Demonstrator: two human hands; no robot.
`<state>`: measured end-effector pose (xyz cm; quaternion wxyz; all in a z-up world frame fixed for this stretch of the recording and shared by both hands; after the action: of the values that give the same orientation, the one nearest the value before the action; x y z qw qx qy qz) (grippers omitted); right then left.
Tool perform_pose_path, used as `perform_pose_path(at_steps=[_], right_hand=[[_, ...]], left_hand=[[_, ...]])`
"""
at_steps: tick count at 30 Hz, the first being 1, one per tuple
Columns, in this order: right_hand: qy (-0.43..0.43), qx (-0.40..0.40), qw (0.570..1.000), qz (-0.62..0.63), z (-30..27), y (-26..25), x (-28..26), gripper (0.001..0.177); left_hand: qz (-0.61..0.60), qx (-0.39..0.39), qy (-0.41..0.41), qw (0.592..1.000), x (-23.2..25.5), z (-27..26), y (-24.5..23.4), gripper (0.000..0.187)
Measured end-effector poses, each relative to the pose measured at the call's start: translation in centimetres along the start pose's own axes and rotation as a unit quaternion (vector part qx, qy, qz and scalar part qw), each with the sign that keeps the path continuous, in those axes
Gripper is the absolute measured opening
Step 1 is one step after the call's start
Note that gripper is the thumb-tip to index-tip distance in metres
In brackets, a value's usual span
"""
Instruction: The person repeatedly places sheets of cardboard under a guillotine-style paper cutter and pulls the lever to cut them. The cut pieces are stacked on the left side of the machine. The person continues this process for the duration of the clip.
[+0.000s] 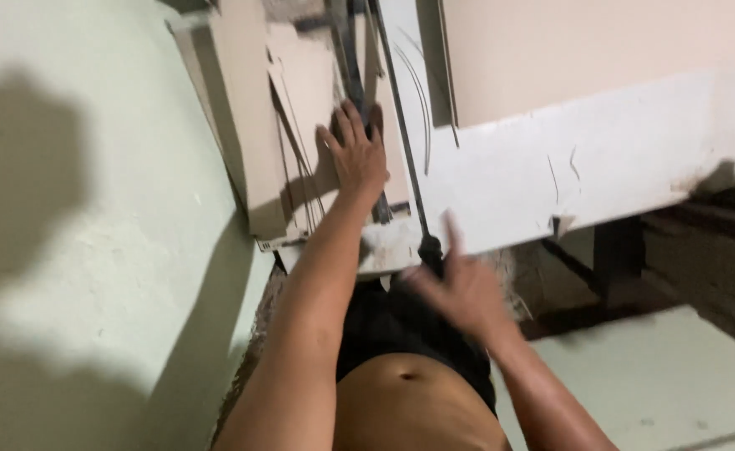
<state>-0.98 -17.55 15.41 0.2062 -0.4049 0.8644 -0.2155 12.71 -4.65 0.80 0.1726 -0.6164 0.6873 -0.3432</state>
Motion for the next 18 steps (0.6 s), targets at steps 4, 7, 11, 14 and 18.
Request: perform_pose_path(at_steps=[4, 7, 11, 14, 18], right_hand=[[0.008, -0.01, 0.996, -0.094, 6.0, 11.2, 5.0, 0.088], [-0.024, 0.018, 0.996, -0.087, 10.5, 14.8, 8.0, 0.087], [-0.003, -0.004, 0.999, -0.032, 5.4, 10.0, 6.7, 0.089], [-0.016, -0.053, 0.991, 0.124, -3.2, 1.3, 2.2, 0.098], [-0.048, -0.084, 0.991, 0.095, -4.9, -2.3, 0.7, 0.098]], left_hand=[[0.0, -0.028, 0.002, 1.0, -0.4, 0.4, -1.3, 0.106], [-0.017, -0.029, 0.012, 0.999, -0.1, 1.2, -0.1, 0.115], [-0.015, 0.065, 0.012, 0.998, -0.1, 0.6, -0.1, 0.115], [0.073, 0.048, 0.034, 0.996, 0.5, 0.0, -0.1, 0.105], [0.167, 0.133, 0.171, 0.962, 1.1, 3.4, 6.2, 0.038]])
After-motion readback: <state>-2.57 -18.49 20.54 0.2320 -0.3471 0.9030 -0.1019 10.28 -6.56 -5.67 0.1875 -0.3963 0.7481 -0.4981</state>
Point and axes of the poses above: each hand's wrist, its own z-axis towards the middle knuckle, its own y-axis out of the palm, x = y × z, the point moved 6 cm from there along z, towards the middle knuckle, and after that the axes turned 7 degrees about y, right-handed, at the moved point
